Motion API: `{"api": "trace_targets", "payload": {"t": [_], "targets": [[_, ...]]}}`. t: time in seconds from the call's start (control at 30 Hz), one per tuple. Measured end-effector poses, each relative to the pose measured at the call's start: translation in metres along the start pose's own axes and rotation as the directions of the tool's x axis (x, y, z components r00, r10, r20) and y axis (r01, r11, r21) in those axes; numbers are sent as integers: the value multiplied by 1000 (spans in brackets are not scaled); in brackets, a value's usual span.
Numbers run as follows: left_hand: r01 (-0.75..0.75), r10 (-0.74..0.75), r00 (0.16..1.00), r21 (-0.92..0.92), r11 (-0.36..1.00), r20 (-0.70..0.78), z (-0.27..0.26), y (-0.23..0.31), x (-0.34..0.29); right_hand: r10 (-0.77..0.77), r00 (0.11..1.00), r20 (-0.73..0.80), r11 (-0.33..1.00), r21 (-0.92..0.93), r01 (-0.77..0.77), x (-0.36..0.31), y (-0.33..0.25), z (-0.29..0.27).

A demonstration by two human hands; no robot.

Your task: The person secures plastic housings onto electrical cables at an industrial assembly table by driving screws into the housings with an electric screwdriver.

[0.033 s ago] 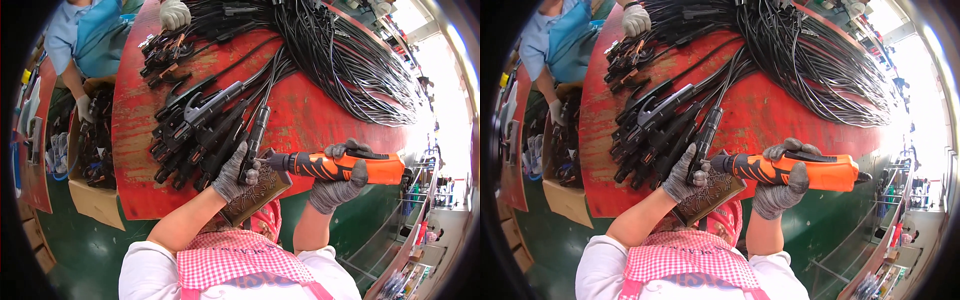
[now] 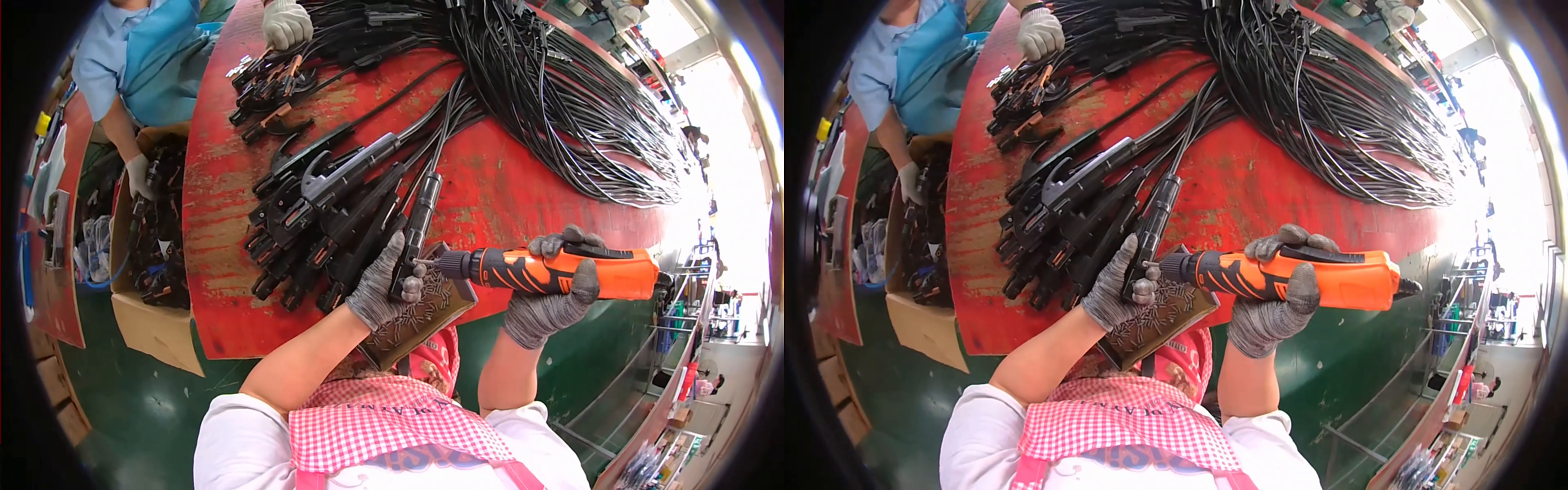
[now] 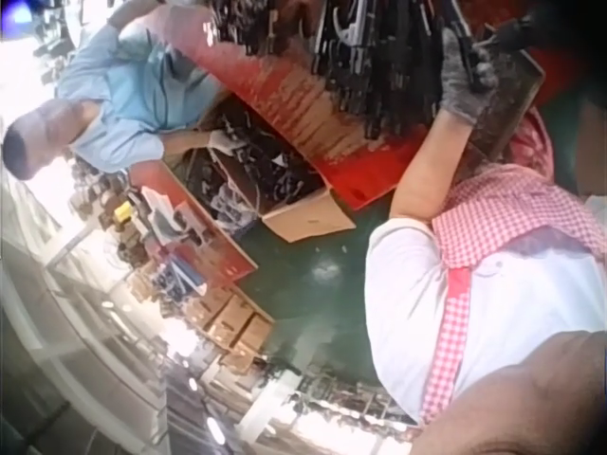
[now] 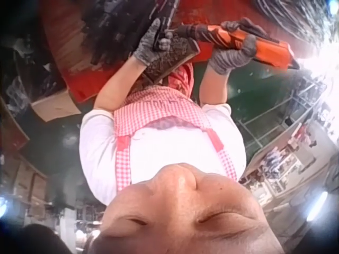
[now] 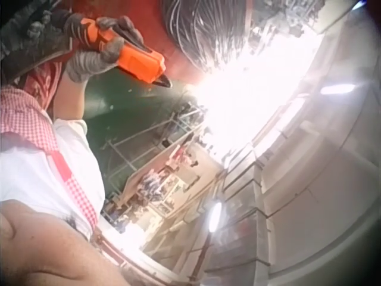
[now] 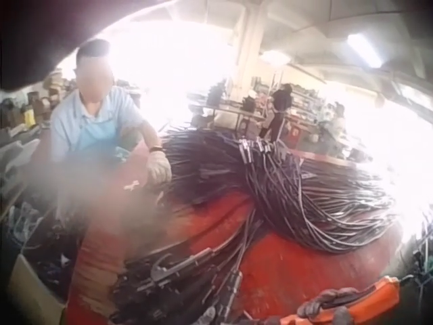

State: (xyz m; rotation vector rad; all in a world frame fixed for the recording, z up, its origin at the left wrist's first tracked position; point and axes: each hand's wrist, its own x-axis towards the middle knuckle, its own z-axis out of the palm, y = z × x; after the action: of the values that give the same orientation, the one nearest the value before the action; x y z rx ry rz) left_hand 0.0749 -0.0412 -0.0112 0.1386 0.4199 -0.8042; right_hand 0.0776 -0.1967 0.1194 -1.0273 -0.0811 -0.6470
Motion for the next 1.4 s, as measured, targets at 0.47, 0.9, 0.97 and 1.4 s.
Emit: {"api": "trace_targets", "payload": {"t": [0.47,0.9,0.97,1.4], "targets": [[-16,17,999,-6,1000,36,6,1,-3,25,999,-38,999,31,-23,1,9,1],[-11,11,1000,9,1000,-29,4,-1,-2,77,994,78,997,22,-79,3,10,7],[-23,26,998,45,999,-62,5,-1,-3,87,984,157,996,18,-91,5,11,10],[6,-8,997,-24,1000,-73,1,-2,1,207,813,544,978,-94,-186,21,33,29]]}}
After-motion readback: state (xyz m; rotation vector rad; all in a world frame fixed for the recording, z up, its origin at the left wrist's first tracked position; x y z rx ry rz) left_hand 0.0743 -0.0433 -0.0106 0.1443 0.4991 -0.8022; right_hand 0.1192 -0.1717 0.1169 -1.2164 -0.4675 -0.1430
